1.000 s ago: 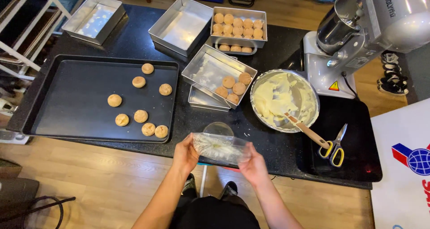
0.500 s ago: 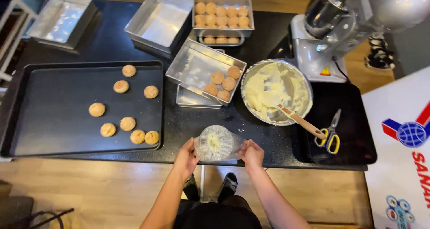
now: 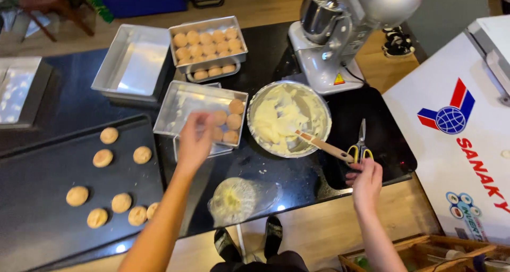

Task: Fill small bread puffs with cream using a piping bag.

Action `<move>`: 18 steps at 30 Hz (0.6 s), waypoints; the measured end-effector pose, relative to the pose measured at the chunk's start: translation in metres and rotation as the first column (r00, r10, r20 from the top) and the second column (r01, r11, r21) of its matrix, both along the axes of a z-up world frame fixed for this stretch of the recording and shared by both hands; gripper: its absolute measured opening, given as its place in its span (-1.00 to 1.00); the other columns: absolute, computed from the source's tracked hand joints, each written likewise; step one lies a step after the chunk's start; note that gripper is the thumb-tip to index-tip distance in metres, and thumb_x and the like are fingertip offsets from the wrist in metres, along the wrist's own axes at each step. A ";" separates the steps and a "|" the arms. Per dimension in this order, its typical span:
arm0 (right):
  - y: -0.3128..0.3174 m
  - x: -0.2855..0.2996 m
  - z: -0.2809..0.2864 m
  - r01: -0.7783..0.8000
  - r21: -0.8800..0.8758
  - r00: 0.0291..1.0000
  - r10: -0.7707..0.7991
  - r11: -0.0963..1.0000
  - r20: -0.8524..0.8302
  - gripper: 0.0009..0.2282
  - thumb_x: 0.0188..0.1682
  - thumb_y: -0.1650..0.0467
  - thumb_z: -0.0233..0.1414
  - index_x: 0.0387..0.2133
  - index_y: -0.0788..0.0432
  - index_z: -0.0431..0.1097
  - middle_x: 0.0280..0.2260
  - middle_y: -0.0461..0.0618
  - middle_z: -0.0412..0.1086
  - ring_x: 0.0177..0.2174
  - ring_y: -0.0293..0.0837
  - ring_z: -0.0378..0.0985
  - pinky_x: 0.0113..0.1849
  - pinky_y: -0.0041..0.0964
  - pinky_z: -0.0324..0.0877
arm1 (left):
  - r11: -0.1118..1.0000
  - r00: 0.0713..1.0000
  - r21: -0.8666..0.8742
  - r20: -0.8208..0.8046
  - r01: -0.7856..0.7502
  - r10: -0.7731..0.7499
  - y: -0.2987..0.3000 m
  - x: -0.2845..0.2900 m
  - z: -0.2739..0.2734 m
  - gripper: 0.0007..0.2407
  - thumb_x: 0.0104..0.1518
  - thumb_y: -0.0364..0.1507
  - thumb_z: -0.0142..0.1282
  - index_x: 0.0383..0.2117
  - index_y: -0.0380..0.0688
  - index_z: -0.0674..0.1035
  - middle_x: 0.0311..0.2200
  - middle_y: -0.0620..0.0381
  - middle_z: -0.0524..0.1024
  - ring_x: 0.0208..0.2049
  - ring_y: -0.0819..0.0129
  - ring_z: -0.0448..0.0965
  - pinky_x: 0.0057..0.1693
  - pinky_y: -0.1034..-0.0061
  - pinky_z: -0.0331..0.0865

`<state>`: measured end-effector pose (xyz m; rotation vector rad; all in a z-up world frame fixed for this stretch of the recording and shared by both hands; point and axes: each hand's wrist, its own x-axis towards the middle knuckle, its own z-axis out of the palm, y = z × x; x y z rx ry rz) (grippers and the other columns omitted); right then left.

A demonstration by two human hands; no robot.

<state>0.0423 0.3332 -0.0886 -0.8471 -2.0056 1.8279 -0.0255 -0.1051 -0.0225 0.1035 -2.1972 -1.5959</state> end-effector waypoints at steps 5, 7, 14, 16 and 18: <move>-0.013 -0.034 0.069 -0.277 0.283 0.940 0.197 0.918 0.280 -0.59 0.10 0.11 -0.07 -0.18 0.26 0.38 -0.37 0.17 0.52 -0.49 -0.06 0.59 -0.42 -0.21 0.45 | 0.749 0.851 -0.495 -0.033 0.441 -0.524 0.104 -0.175 0.021 -0.82 0.25 -0.34 0.09 -0.31 -0.19 0.62 -0.31 -0.06 0.59 -0.18 0.01 0.58 -0.03 0.20 0.46; -0.018 -0.046 0.071 -0.365 0.393 0.898 0.208 0.844 0.389 -0.56 0.04 0.08 -0.02 -0.20 0.27 0.39 -0.40 0.22 0.55 -0.44 0.04 0.62 -0.35 -0.12 0.48 | 0.616 0.830 -0.603 0.146 0.506 -0.539 0.146 -0.236 -0.013 -0.78 0.25 -0.29 0.02 -0.28 -0.17 0.64 -0.23 -0.08 0.59 -0.10 -0.04 0.55 0.03 0.15 0.42; -0.044 -0.079 0.103 -0.706 0.487 0.670 0.265 0.514 0.693 -0.50 -0.06 0.03 0.07 -0.24 0.28 0.35 -0.38 0.35 0.53 -0.29 0.30 0.61 -0.22 0.17 0.50 | 0.172 0.441 -0.411 0.766 0.895 -0.468 0.200 -0.361 -0.106 -0.65 0.24 -0.15 -0.06 -0.13 -0.14 0.63 -0.09 -0.01 0.58 -0.04 0.07 0.53 0.11 0.20 0.36; -0.038 -0.086 0.093 -0.734 0.491 0.649 0.275 0.469 0.709 -0.54 -0.04 0.06 0.07 -0.26 0.26 0.35 -0.39 0.33 0.53 -0.30 0.29 0.61 -0.24 0.17 0.50 | 0.201 0.350 -0.287 0.780 0.937 -0.518 0.194 -0.355 -0.090 -0.70 0.20 -0.22 -0.02 -0.19 -0.15 0.64 -0.19 0.05 0.60 -0.13 0.18 0.55 0.04 0.25 0.40; -0.029 -0.091 0.094 -0.756 0.501 0.633 0.277 0.420 0.723 -0.58 -0.02 0.08 0.06 -0.28 0.25 0.36 -0.40 0.31 0.53 -0.32 0.28 0.62 -0.25 0.17 0.50 | 0.221 0.262 -0.161 0.775 0.962 -0.575 0.192 -0.350 -0.077 -0.76 0.17 -0.28 0.03 -0.24 -0.16 0.65 -0.28 0.11 0.62 -0.22 0.29 0.57 -0.04 0.29 0.44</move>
